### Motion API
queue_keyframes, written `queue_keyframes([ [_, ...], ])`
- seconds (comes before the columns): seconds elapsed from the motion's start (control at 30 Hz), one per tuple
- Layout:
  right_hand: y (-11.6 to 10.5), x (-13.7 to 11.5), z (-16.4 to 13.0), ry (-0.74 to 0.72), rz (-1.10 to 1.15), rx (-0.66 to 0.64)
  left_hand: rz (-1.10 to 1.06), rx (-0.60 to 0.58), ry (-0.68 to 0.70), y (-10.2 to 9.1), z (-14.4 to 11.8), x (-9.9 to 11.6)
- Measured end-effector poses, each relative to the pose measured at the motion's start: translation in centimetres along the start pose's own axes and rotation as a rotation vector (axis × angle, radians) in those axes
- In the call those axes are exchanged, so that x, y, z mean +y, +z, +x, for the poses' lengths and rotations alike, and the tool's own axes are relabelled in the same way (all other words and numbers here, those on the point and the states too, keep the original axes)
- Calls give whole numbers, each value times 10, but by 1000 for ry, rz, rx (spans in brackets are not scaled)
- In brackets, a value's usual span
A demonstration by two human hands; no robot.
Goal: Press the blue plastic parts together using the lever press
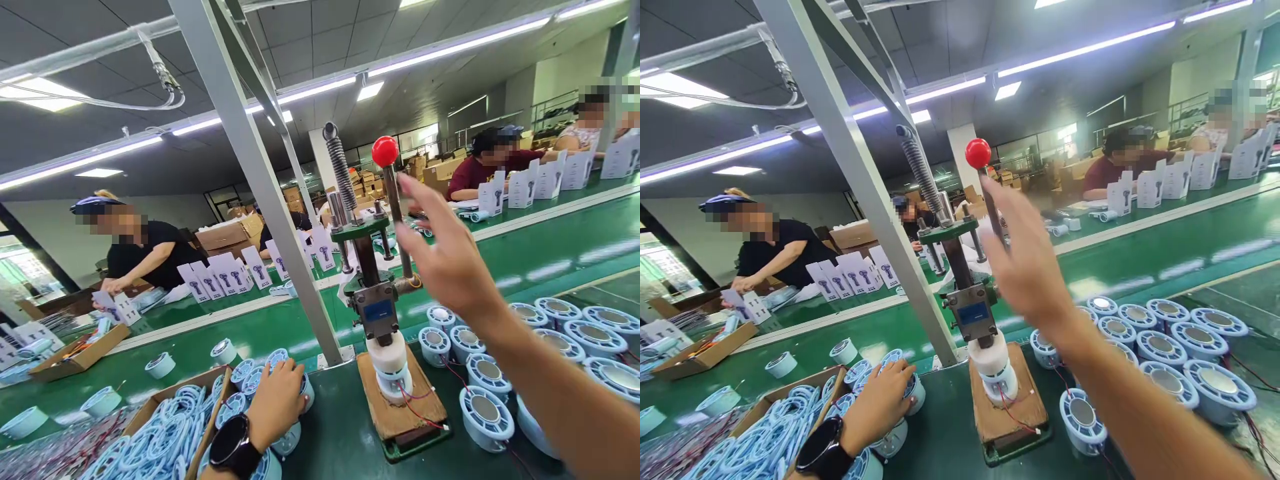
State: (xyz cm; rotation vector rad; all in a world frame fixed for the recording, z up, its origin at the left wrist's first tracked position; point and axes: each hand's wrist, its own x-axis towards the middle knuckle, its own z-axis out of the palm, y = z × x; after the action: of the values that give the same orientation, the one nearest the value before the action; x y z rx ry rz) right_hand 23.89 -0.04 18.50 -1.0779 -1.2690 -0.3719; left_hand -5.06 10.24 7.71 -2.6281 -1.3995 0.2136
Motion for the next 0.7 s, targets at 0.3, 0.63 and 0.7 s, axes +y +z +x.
queue_keyframes([
  [0.3, 59, 35, -226, 802, 119, -301, -7, 145, -59, 10, -43, 13],
  [0.63, 46, 20, -262, 778, 182, -46, -37, 194, -418, 3, -107, -170],
  [0.7, 46, 9, -277, 683, 237, -74, -78, 171, -391, 15, -121, -196],
])
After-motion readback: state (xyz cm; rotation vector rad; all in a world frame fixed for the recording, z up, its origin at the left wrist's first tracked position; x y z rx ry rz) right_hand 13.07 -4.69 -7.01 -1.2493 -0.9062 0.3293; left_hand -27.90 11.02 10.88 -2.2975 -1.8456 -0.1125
